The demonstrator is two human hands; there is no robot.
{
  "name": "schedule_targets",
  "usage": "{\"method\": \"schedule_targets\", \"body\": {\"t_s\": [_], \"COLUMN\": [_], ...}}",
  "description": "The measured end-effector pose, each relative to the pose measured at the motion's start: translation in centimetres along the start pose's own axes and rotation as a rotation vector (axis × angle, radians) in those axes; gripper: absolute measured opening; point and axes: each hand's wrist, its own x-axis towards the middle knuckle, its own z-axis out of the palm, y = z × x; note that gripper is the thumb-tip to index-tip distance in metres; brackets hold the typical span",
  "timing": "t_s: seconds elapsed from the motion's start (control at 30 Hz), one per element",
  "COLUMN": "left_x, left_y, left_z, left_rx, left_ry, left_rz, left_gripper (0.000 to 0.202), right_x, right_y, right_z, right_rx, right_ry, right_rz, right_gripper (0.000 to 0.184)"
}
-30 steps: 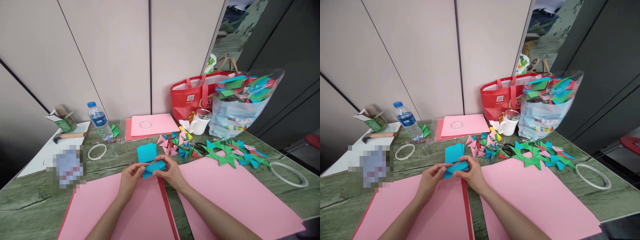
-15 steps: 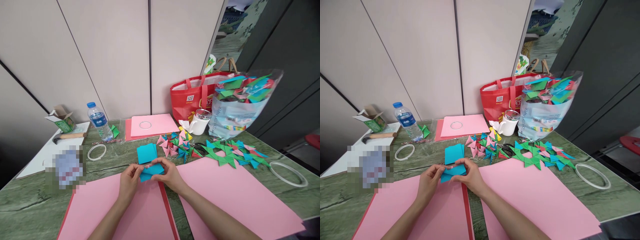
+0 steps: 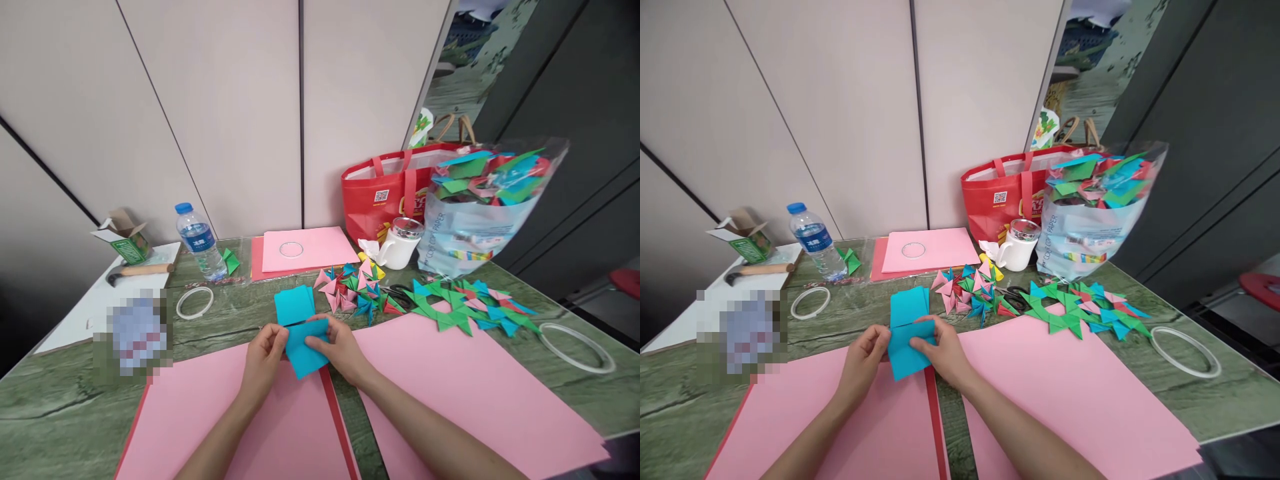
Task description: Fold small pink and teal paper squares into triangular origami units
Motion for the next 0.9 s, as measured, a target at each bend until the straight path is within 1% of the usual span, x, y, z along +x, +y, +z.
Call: {"method": "schedule_targets", "body": {"t_s": [0.1, 0.17, 0.27, 0.37, 0.43, 0.5, 0.57, 0.63, 0.7, 0.77, 0.83, 0.9], "left_x": [-0.05, -0.11, -0.18, -0.17, -0.14, -0.09, -0.02, 0.04, 0.09, 0.12, 0.13, 0.12], "left_y": [0.41, 0.65, 0.75, 0.72, 0.74, 0.75, 0.69, 0.56, 0.44, 0.37, 0.31, 0.22], "left_z": [0.03, -0.01, -0.15, -0.32, -0.43, -0.53, -0.58, -0.56, -0.48, -0.38, -0.31, -0.29], "left_rx": [-0.125, -0.151, -0.149, -0.039, 0.084, 0.172, 0.217, 0.24, 0.246, 0.251, 0.252, 0.208], "left_ry": [-0.096, -0.134, -0.192, -0.223, -0.231, -0.237, -0.223, -0.209, -0.217, -0.215, -0.179, -0.142], "left_rz": [-0.039, -0.03, 0.025, 0.058, 0.066, 0.085, 0.118, 0.156, 0.184, 0.196, 0.175, 0.111], "left_gripper": [0.028, 0.032, 0.032, 0.027, 0.021, 0.016, 0.014, 0.011, 0.01, 0.011, 0.011, 0.015], "right_x": [0.41, 0.73, 1.02, 1.02, 0.94, 0.87, 0.82, 0.77, 0.72, 0.66, 0.6, 0.54], "right_y": [0.37, 0.64, 0.86, 0.8, 0.67, 0.54, 0.43, 0.32, 0.25, 0.21, 0.22, 0.27], "right_z": [-0.22, -0.43, -0.76, -0.87, -0.78, -0.62, -0.48, -0.42, -0.44, -0.54, -0.66, -0.75], "right_rx": [0.097, 0.124, 0.092, 0.027, 0.003, 0.015, 0.054, 0.078, 0.069, 0.005, -0.104, -0.205], "right_ry": [0.123, 0.181, 0.2, 0.177, 0.164, 0.16, 0.175, 0.215, 0.26, 0.285, 0.275, 0.242], "right_rz": [0.0, -0.02, -0.079, -0.141, -0.161, -0.173, -0.177, -0.183, -0.206, -0.236, -0.249, -0.243], "right_gripper": [0.04, 0.04, 0.033, 0.028, 0.03, 0.035, 0.043, 0.045, 0.039, 0.026, 0.017, 0.016]}}
